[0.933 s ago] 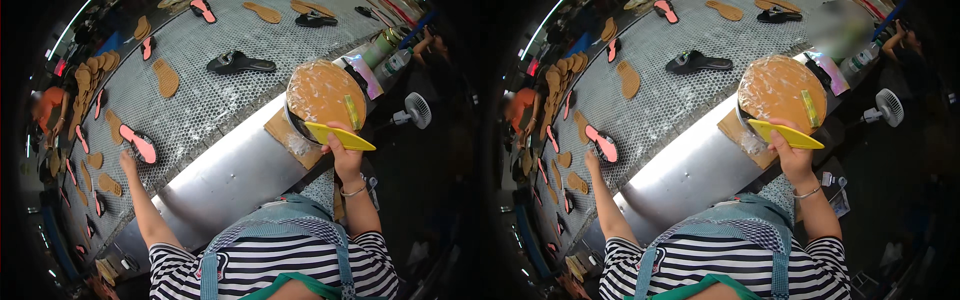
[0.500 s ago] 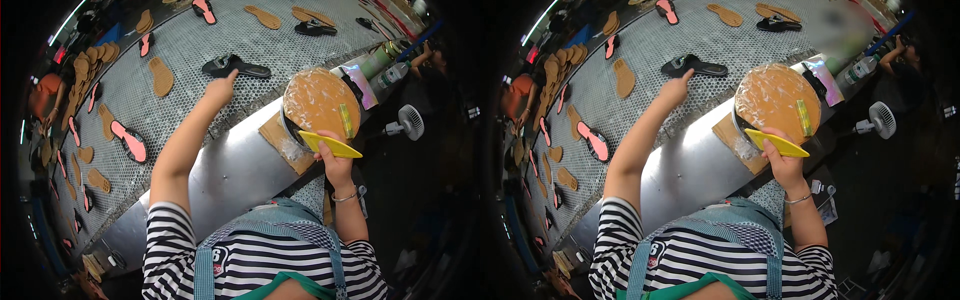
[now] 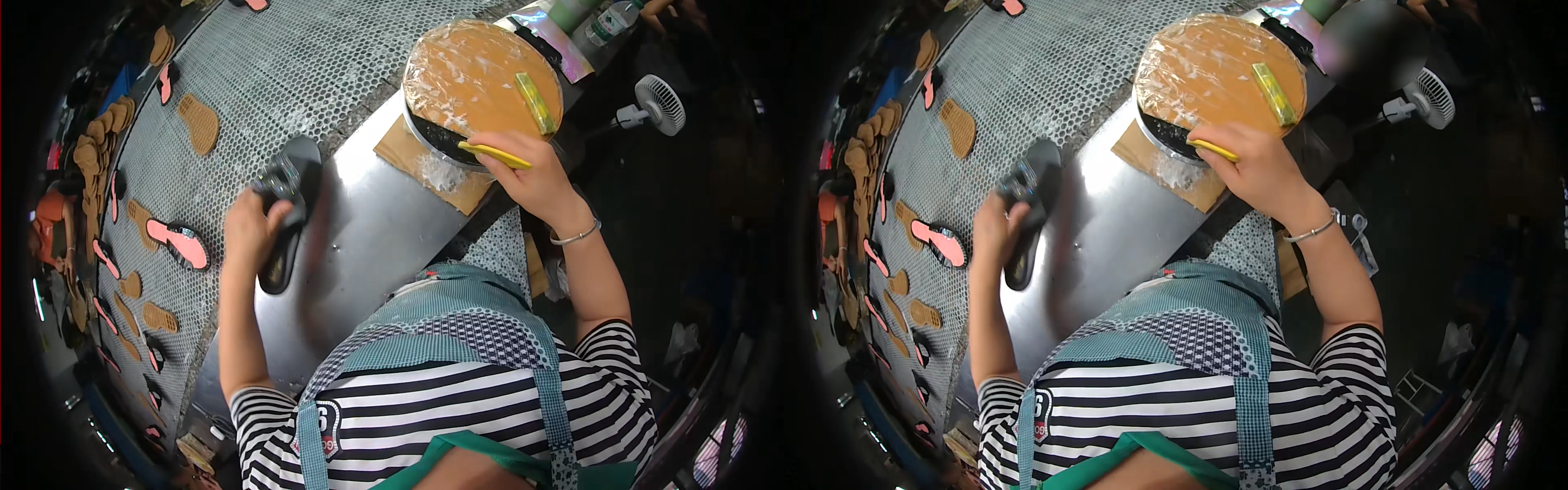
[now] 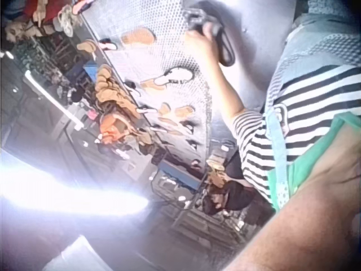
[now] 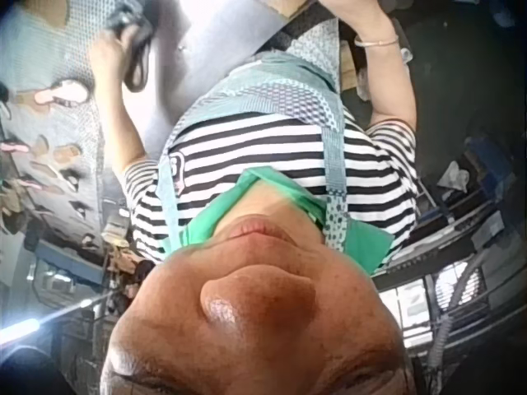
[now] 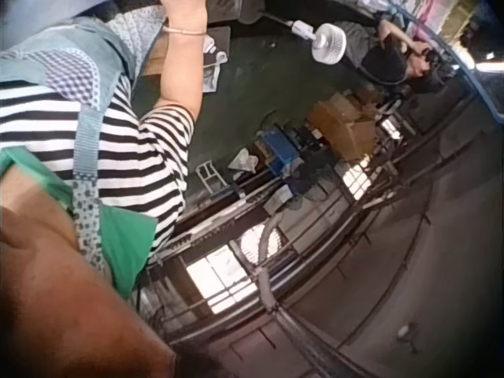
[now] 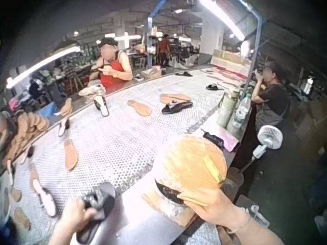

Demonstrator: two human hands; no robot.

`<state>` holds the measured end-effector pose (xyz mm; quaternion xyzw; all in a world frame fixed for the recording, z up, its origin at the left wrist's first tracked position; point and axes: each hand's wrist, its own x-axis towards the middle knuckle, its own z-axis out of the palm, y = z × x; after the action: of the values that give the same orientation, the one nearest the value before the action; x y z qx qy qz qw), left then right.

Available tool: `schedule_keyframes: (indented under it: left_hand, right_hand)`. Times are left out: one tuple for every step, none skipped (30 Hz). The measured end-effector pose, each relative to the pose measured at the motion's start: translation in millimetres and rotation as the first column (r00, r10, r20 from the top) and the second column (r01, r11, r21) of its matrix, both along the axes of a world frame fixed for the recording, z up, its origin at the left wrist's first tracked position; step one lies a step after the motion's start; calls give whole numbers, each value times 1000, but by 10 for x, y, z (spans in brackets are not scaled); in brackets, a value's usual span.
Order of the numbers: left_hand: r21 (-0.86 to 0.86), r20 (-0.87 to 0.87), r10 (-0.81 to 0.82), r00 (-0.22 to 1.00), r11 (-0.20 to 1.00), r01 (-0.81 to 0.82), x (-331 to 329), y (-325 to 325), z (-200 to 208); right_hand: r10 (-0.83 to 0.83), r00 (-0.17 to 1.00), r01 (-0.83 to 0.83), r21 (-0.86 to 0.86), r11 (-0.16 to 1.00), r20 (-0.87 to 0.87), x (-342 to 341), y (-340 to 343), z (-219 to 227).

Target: The person picks up sandals from a conveyor belt, applies adhesive to their edges using a handheld tool, and places the sandals back onto the conveyor belt.

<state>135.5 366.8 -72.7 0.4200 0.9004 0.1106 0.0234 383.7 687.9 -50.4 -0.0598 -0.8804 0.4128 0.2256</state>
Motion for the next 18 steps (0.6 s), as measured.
schedule_keyframes:
  left_hand:
    - [-78, 17, -12, 1000, 997, 13, 164, -92, -61]
    - [-32, -83, -63, 995, 998, 61, 297, -164, -157]
    - [10, -187, -108, 976, 994, 112, 403, -202, -247]
    - [11, -187, -106, 977, 994, 110, 454, -187, -323]
    - [87, -229, -72, 971, 992, 94, 490, -178, -393]
    - [164, -268, -36, 963, 983, 82, 515, -152, -449]
    - [167, -268, -30, 963, 983, 77, 524, -99, -489]
    - [260, -137, 63, 989, 965, -25, 523, -50, -533]
    - [339, 4, 144, 990, 931, -137, 513, -16, -580]
    - [452, 137, 208, 968, 857, -248, 503, -13, -645]
    - [545, 650, 134, 748, 604, -581, 460, -51, -770]
    - [541, 808, -67, 585, 478, -692, 504, 61, -592]
    - [482, 871, -292, 394, 359, -799, 571, 196, -385]
    - [422, 869, -380, 317, 236, -875, 710, 448, -130]
    - [274, 885, -430, 177, 175, -946, 799, 573, -3]
    - [207, 872, -478, 103, 168, -964, 802, 618, -64]
    - [142, 851, -525, 34, 166, -976, 771, 645, -173]
    - [124, 774, -632, -35, 206, -971, 803, 698, -250]
  right_hand:
    - [18, 997, -26, 104, 994, 69, -18, 7, -6]
    - [29, 990, -58, 207, 977, 139, -40, 15, -12]
    - [34, 990, -62, 207, 976, 139, -51, 31, -69]
    - [44, 997, -51, 106, 993, 67, -55, 53, -169]
    - [52, 999, -52, 2, 999, -6, -75, 51, -201]
    - [58, 998, -58, 4, 998, -6, -57, 56, -190]
    - [-72, 995, 94, -343, 935, 74, -25, 51, -153]
    - [-160, 967, 250, -632, 734, 196, -5, 26, -135]
    - [-151, 969, 242, -632, 736, 196, 13, -6, -144]
    - [-260, 960, 271, -601, 752, 108, 33, -47, -166]
    - [-360, 933, 300, -575, 761, 11, 57, -98, -180]
    - [-384, 923, 329, -559, 761, 21, 111, -138, -215]
    - [-378, 925, 326, -560, 762, 24, 176, -179, -295]
    - [-375, 927, 331, -534, 778, 28, 236, -224, -402]
    - [-368, 929, 330, -512, 793, 29, 265, -274, -498]
    - [-375, 927, 323, -565, 759, 26, 279, -340, -554]
    - [-382, 924, 314, -618, 721, 23, 271, -412, -599]
    - [-385, 923, 304, -667, 680, 27, 256, -459, -612]
